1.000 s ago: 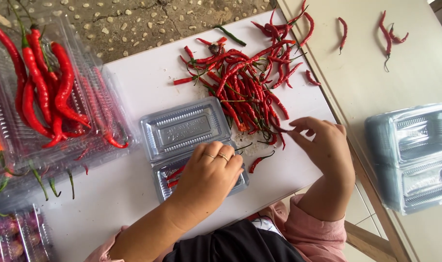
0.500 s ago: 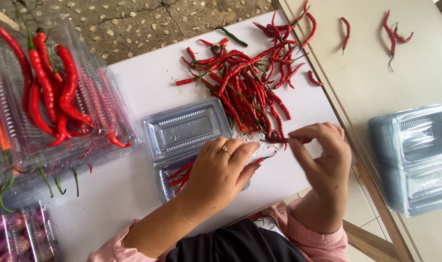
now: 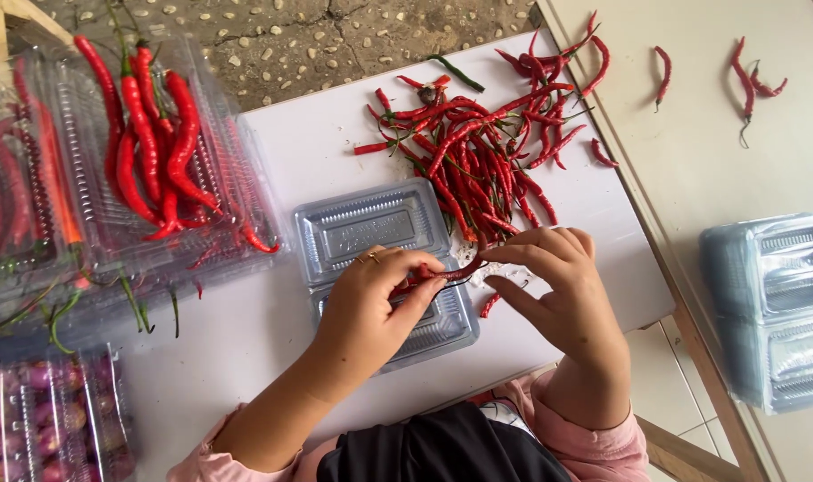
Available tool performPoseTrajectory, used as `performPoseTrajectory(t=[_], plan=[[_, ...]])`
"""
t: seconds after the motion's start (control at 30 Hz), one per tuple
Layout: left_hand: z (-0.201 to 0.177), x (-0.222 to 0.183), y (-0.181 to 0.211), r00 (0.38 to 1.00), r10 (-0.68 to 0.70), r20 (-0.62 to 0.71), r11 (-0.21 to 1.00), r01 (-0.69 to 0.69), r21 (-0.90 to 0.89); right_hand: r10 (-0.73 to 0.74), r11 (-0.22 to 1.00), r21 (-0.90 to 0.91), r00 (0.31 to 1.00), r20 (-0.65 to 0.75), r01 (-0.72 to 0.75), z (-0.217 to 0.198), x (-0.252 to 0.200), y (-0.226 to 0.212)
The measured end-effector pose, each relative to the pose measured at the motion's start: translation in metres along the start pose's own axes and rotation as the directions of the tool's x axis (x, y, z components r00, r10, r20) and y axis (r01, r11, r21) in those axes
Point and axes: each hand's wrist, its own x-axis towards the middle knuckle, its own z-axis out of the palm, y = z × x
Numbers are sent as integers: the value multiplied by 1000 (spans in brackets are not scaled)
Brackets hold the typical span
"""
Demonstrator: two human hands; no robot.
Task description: The person places small red chilies into clear plastic containers by hand and سپس moves the containers aside.
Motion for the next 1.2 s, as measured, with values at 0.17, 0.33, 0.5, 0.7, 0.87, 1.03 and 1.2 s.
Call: performPoseTrajectory(t=[0.17,0.33,0.5,0.7,0.87,1.03,1.2], plan=[[-11,-13,4,987,-159,18,969,159,-191,-4,1000,-10,1000,-6,4,13,1,3],[-28,-31,-3,976,-216,27,951,216,-219,-76,997,24,997,3,76,18,1,4],[-58,-56,-18,986,-132,-106,985,142,98,-219,970,-83,967,128,230,19,4,2],[-71,-71,-19,997,-19,77,952,-5,306,-273,952,-64,925,266,299,39,8,-9],[-53,-90,-43,978,40,206,824,-149,546,-199,952,-137,897,395,272,48,5,-14],[-38,-93,-57,967,103,232,715,-234,659,-136,958,-158,865,484,239,49,1,-12],[-33,-95,-62,964,101,246,703,-245,668,-107,965,-155,856,506,212,49,-2,-12]])
